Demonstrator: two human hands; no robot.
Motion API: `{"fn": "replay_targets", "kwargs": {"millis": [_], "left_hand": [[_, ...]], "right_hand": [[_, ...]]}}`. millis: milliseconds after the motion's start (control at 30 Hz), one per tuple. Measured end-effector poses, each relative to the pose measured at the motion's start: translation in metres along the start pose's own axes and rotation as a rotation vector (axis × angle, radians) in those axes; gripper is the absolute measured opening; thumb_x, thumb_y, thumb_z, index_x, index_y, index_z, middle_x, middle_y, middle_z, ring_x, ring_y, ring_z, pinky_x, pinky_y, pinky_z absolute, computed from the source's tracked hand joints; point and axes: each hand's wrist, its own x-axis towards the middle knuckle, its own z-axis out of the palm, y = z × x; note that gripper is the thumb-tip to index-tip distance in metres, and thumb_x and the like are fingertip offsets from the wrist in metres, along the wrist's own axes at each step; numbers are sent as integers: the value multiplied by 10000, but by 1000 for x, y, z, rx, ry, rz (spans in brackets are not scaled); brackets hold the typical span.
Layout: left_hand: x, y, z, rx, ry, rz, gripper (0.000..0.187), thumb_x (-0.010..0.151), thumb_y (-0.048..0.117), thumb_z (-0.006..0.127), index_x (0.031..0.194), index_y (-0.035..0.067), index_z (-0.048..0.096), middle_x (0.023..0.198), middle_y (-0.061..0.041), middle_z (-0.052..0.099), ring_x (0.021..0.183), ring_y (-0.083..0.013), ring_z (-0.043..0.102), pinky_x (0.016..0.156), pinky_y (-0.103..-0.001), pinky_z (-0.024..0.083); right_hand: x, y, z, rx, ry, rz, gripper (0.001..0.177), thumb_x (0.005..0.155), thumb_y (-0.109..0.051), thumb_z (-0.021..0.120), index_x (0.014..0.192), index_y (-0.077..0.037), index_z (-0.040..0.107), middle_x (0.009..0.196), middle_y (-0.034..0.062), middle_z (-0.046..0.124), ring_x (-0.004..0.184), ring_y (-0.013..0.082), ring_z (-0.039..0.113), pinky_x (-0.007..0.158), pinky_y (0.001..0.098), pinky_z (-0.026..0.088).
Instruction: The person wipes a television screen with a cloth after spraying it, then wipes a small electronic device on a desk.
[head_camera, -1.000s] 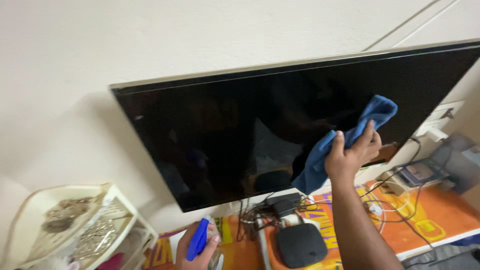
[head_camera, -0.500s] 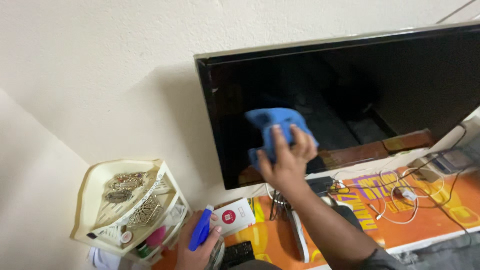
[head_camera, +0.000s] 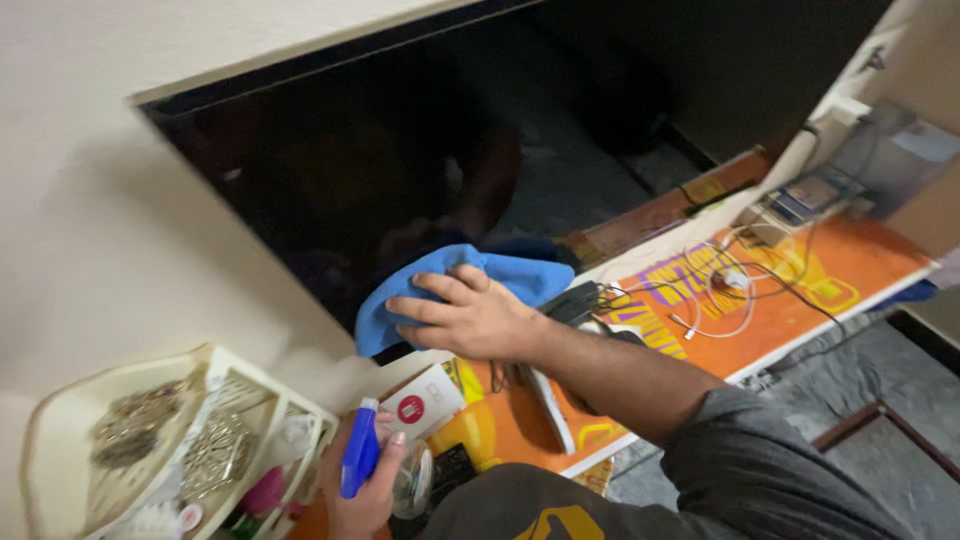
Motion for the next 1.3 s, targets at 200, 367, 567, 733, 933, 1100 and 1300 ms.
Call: {"fn": "replay_targets", "kwargs": {"millis": [200,367,567,733,933,1100,1300], "left_hand": [[13,27,67,21,-38,151,208,839,64,744,1034,33,677,916,-42,722,784,-105,671,719,-253,514],[22,42,128,-64,-104,228,142,873,61,739,981,4,666,1006,-61,722,846,-118,658,764,-254,523],[26,54,182,-12,-109,22,229,858,78,730,1069,11,674,837,-60,724,751,-104,676,692,-257,532],[26,61,204,-8,-78,-134,270,846,75,735,1107,21,686,723,-68,695,572,-97,554,524,-251,414],[24,70,214,-5,-55,30,196,889,59,719,1079,30,679,765,9,651,661,-30,573,569,-208,438],[25,69,226,-101,-21,15,228,865,34,750,1082,24,683,749,20,610,647,-37,541,560,-210,419],[22,76,231,-122,-40,49,254,859,22,738,1101,13,660,779,-4,632,680,-60,592,593,-237,469]], "right_hand": [[-72,60,-28,-81,32,152,350,846,-274,706,1192,-312,740,1488,-59,543,1335,222,494,1035,443,361],[-141,127,-50,-145,110,328,461,738,-223,730,1189,-319,742,1463,-21,560,1302,285,489,1040,481,355],[-224,215,-78,-186,299,538,565,667,-132,741,1227,-204,734,1458,105,550,1324,391,470,1113,549,361],[-283,277,-81,-133,588,885,443,828,36,665,1253,-90,674,1491,183,513,1423,381,455,1244,475,337],[-311,295,-61,33,920,1141,446,921,67,639,1352,-40,608,1473,182,495,1437,344,461,1269,398,294],[-254,229,-49,163,826,1025,513,841,42,600,1341,-71,590,1435,160,497,1373,324,478,1232,409,344],[-218,153,-71,780,231,375,370,754,-8,653,1105,-113,702,1333,127,661,1221,381,623,1077,480,471]]}}
